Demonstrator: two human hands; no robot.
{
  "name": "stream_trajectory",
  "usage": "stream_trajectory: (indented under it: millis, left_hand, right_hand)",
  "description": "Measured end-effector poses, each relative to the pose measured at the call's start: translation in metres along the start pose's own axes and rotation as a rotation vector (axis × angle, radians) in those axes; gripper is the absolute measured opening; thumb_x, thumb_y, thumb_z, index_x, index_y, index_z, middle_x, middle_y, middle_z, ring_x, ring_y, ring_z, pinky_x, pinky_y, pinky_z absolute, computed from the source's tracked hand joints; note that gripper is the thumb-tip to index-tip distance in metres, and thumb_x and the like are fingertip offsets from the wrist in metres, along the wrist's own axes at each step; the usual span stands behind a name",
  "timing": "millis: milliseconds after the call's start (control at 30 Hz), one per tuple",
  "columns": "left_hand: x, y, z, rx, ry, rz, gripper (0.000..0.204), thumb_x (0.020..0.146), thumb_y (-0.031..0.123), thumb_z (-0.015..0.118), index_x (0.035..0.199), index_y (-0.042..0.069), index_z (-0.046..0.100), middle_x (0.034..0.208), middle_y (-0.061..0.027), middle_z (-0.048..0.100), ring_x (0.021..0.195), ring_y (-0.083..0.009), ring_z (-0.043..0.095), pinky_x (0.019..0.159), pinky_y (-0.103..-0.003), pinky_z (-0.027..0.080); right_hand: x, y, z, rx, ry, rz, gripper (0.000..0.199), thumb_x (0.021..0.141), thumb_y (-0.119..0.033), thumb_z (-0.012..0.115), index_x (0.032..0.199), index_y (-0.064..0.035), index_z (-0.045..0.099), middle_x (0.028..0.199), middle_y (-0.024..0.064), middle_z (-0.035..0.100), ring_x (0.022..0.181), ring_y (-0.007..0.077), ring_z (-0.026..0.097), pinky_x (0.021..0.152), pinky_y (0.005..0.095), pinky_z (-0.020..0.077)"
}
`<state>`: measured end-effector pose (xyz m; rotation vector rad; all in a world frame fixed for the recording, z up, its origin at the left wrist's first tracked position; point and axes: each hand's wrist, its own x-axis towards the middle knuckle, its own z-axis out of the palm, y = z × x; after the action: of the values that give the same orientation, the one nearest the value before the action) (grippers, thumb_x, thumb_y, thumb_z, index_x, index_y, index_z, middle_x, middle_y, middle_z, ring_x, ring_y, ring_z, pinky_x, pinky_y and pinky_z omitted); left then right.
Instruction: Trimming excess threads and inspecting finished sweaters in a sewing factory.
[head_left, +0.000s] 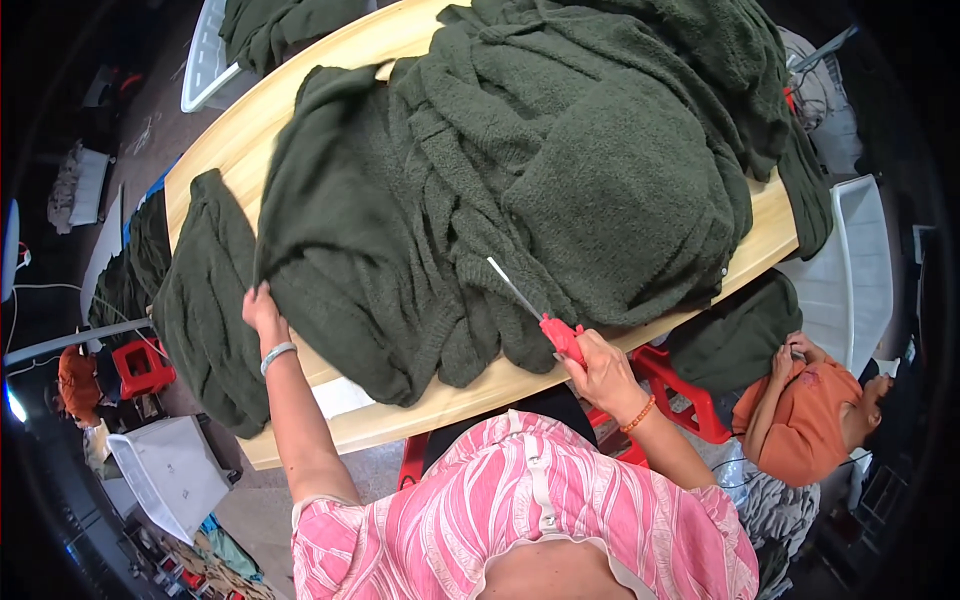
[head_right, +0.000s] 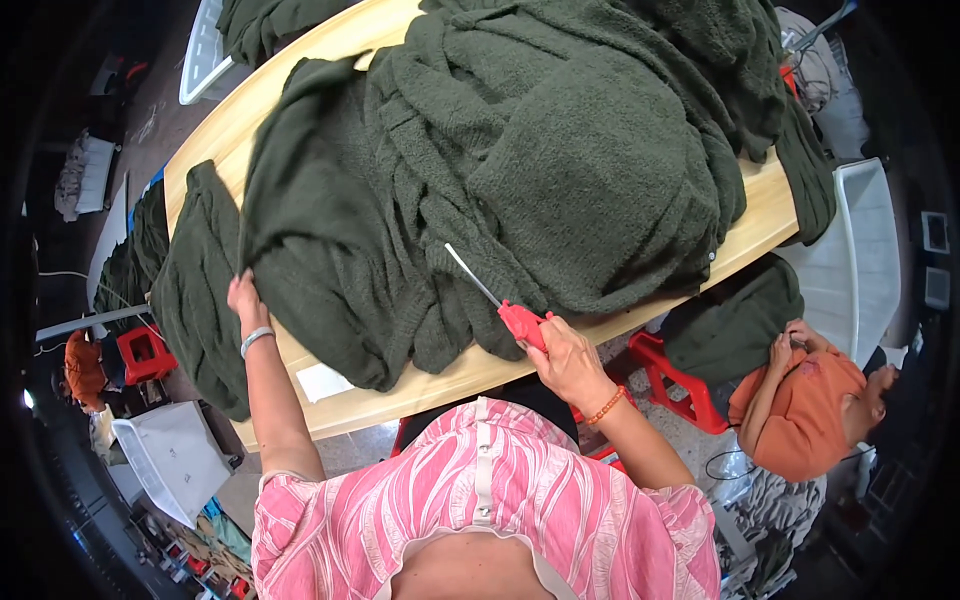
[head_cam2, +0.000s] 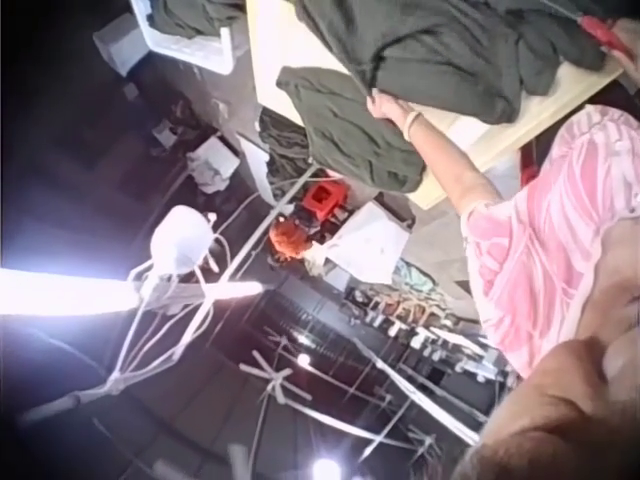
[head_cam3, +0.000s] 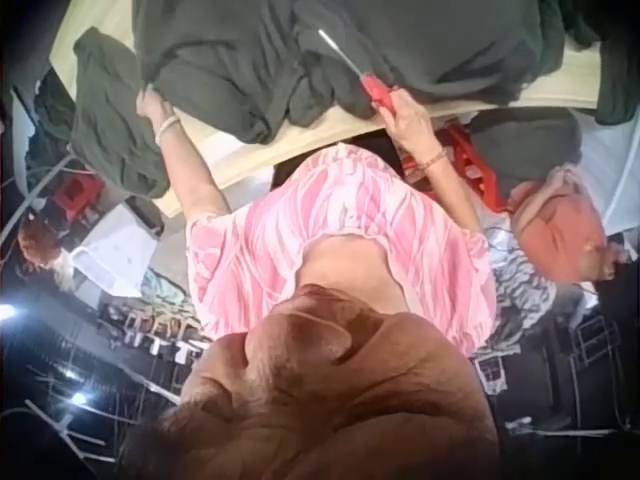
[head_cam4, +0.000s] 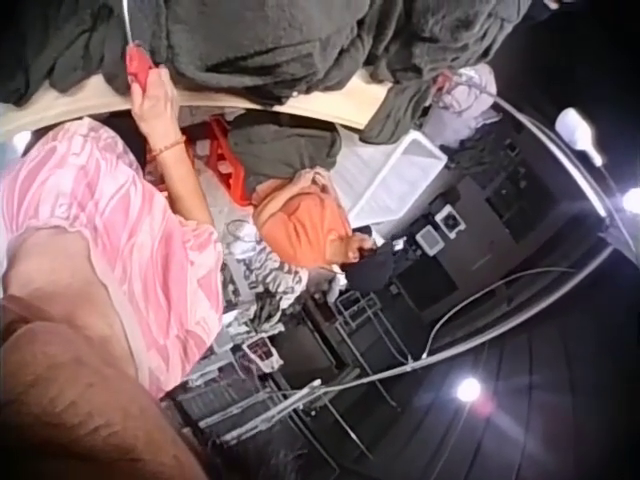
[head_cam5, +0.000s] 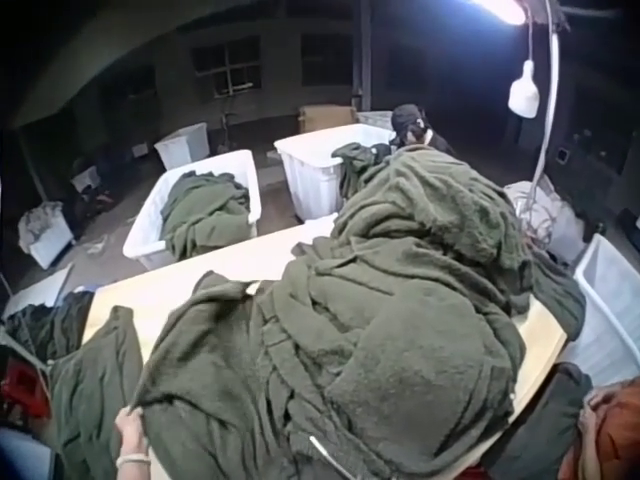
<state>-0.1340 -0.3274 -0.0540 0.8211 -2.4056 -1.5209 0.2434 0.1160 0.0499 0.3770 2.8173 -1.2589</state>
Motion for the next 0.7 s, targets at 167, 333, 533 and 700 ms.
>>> stream_trajectory:
  millis: [167,333,533,700]
  left_hand:
    - [-0.104,0.043,0.031,0.193,0.128,0.795,0.035,0.086,0.007,0.064,0.119,0.000,0.055,0.107,-0.0090,0.058,0.100,-0.0205,0.058,0.084,-0.032,0.049]
    - [-0.238,0.081,0.092,0.402,-0.650,0.970,0.051,0.076,0.025,0.077,0.117,0.003,0.057,0.105,-0.0167,0.058,0.100,-0.0338,0.055,0.088,-0.039,0.046]
    - [-0.239,0.025,0.138,0.597,-0.603,0.788,0.080,0.073,0.020,0.077,0.138,0.001,0.035,0.110,-0.0201,0.049,0.105,-0.0394,0.051,0.090,-0.045,0.045]
    - [-0.199,0.001,0.131,-0.174,-0.982,-0.094,0.018,0.089,0.008,0.060,0.106,0.004,0.063,0.091,-0.0041,0.069,0.080,-0.0190,0.066,0.076,-0.032,0.052]
  right_hand:
    - [0.004,0.000,0.001,-0.115,-0.023,0.035,0.023,0.083,-0.011,0.065,0.096,-0.0004,0.050,0.096,0.0202,0.050,0.085,0.0413,0.057,0.071,0.0480,0.0481]
    - [0.003,-0.008,0.010,-0.139,-0.004,0.091,0.024,0.083,-0.014,0.067,0.096,0.0000,0.051,0.101,0.0209,0.048,0.083,0.0422,0.057,0.071,0.0486,0.0487]
    - [0.005,-0.022,0.018,-0.134,0.117,0.103,0.029,0.081,-0.017,0.073,0.095,0.0003,0.053,0.094,0.0194,0.054,0.080,0.0415,0.059,0.065,0.0451,0.0488]
    - [0.004,-0.022,0.023,-0.121,0.022,0.159,0.032,0.082,-0.018,0.072,0.102,-0.0030,0.052,0.088,0.0174,0.057,0.078,0.0397,0.059,0.063,0.0454,0.0474]
